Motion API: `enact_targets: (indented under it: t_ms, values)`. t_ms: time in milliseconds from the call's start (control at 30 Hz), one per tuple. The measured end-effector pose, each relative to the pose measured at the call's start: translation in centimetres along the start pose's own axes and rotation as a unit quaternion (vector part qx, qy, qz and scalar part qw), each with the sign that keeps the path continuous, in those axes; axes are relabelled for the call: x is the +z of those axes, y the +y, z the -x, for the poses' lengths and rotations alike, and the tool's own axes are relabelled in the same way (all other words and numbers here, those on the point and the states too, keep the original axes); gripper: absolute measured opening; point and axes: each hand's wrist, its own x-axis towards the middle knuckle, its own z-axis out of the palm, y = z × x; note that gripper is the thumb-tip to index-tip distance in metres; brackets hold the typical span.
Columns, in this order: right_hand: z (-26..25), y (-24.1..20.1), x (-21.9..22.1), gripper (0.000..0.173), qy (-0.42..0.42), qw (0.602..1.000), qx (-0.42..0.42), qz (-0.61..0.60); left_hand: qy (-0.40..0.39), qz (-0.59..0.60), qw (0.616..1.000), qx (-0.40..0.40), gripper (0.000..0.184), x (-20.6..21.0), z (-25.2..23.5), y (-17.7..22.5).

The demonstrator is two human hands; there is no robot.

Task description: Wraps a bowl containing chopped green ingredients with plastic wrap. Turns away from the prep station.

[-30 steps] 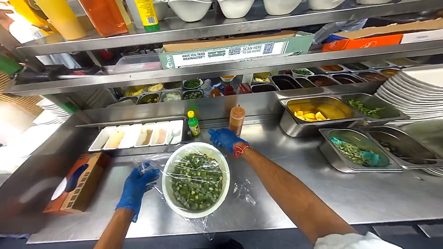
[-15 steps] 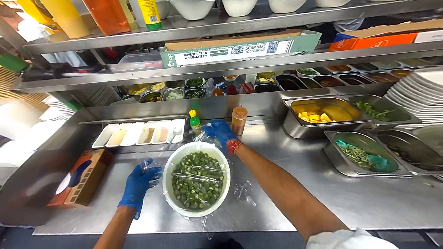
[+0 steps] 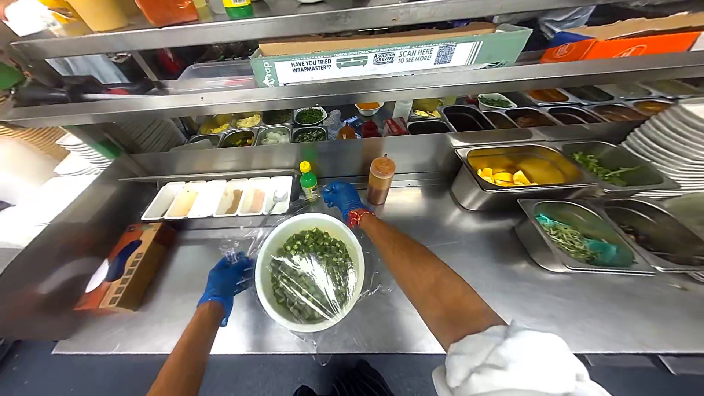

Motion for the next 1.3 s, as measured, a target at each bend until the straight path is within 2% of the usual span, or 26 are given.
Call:
enact_targets:
  t_ms: [33, 67, 100, 133, 200, 233, 300, 333, 400, 433, 500, 533, 567, 633, 700, 767, 833, 867, 900, 967, 1033, 1100, 1167, 1233, 1300]
  values:
    - [1.7, -1.7, -0.8, 0.03, -0.038, 0.995, 0.029, 0.092, -0.006, -0.042, 0.999, -0.015, 0.033, 0.0, -0.4, -0.6]
    - [2.5, -5.6, -2.2, 0.039, -0.162, 0.958, 0.186, 0.148, -0.019, -0.098, 0.995, -0.03, 0.036, -0.2, -0.8, -1.2]
    - [1.9, -1.4, -1.8, 0.034, -0.117, 0.978, 0.053, 0.164, -0.039, -0.165, 0.985, -0.046, 0.041, -0.8, -0.9, -1.6]
    - [0.6, 1.1, -1.8, 0.032, -0.112, 0.981, 0.027, 0.158, -0.066, -0.233, 0.968, -0.061, 0.047, -1.7, -0.7, -1.7]
    - [0.0, 1.5, -3.8, 0.033, -0.102, 0.974, 0.106, 0.169, -0.103, -0.343, 0.931, -0.075, 0.056, -4.2, -0.5, -1.5]
    - [0.8, 0.9, -5.2, 0.036, -0.061, 0.972, 0.13, 0.185, -0.091, -0.413, 0.904, -0.06, 0.061, -6.0, -1.1, -1.4]
    - [3.6, -1.5, -7.5, 0.049, 0.033, 0.969, 0.137, 0.205, -0.016, -0.558, 0.829, 0.004, 0.066, -9.7, -1.6, 0.6]
    - [5.2, -2.6, -8.0, 0.05, 0.08, 0.969, 0.11, 0.206, 0.024, -0.589, 0.807, 0.03, 0.065, -10.8, -0.7, 2.6]
    - [8.3, -4.0, -6.9, 0.05, 0.137, 0.976, -0.011, 0.169, 0.074, -0.581, 0.8, 0.129, 0.056, -10.8, 1.7, 5.8]
    - [9.7, -4.5, -5.7, 0.053, 0.127, 0.979, -0.074, 0.14, 0.073, -0.551, 0.806, 0.205, 0.054, -9.5, 2.6, 6.8]
    - [9.9, -5.1, -3.0, 0.062, 0.023, 0.987, -0.12, 0.107, 0.001, -0.456, 0.816, 0.356, 0.05, -5.2, 3.0, 7.1]
    - [9.1, -5.0, -1.8, 0.064, -0.043, 0.987, -0.113, 0.11, -0.061, -0.401, 0.824, 0.395, 0.048, -2.8, 2.6, 6.4]
    - [8.2, -4.8, -0.8, 0.06, -0.099, 0.983, -0.103, 0.116, -0.122, -0.352, 0.837, 0.402, 0.047, -0.6, 1.9, 5.4]
    - [7.0, -4.3, -0.1, 0.043, -0.138, 0.983, -0.073, 0.097, -0.193, -0.281, 0.869, 0.359, 0.047, 2.2, 0.2, 3.4]
    - [7.7, -5.0, -1.1, 0.033, -0.139, 0.989, -0.023, 0.036, -0.185, -0.19, 0.92, 0.29, 0.042, 3.7, -0.2, 1.4]
    - [8.8, -5.5, -2.3, 0.043, -0.151, 0.988, 0.032, -0.003, -0.154, -0.112, 0.956, 0.225, 0.039, 4.2, 0.2, 0.5]
    - [9.8, -5.1, -3.5, 0.063, -0.158, 0.983, 0.079, -0.037, -0.132, -0.069, 0.973, 0.176, 0.039, 4.3, 1.1, 0.6]
    - [10.2, -4.0, -3.6, 0.07, -0.139, 0.984, 0.091, -0.058, -0.128, -0.058, 0.978, 0.155, 0.04, 4.3, 1.5, 0.7]
    - [11.0, -2.4, -3.5, 0.071, -0.09, 0.988, 0.091, -0.081, -0.118, -0.051, 0.982, 0.141, 0.041, 4.3, 1.9, 0.8]
    - [14.5, 0.8, -2.5, 0.054, 0.079, 0.987, 0.059, -0.129, -0.091, -0.044, 0.986, 0.129, 0.041, 4.6, 2.9, 0.6]
    - [18.6, 2.3, -0.5, 0.052, 0.228, 0.959, 0.025, -0.165, -0.058, -0.039, 0.987, 0.142, 0.041, 5.1, 3.9, -0.4]
    - [22.3, 1.4, 1.8, 0.057, 0.251, 0.939, 0.034, -0.234, -0.039, -0.01, 0.99, 0.138, 0.044, 5.8, 5.6, -1.6]
    - [23.7, 0.1, 3.0, 0.06, 0.228, 0.917, 0.087, -0.316, -0.066, 0.041, 0.992, 0.101, 0.044, 6.4, 8.0, -2.6]
    - [22.5, 0.4, 2.4, 0.064, 0.226, 0.889, 0.137, -0.373, -0.14, 0.062, 0.988, 0.025, 0.045, 5.9, 10.0, -2.9]
    - [20.8, 2.8, 1.1, 0.076, 0.21, 0.881, 0.149, -0.396, -0.241, -0.028, 0.968, -0.064, 0.059, 4.2, 10.4, -2.4]
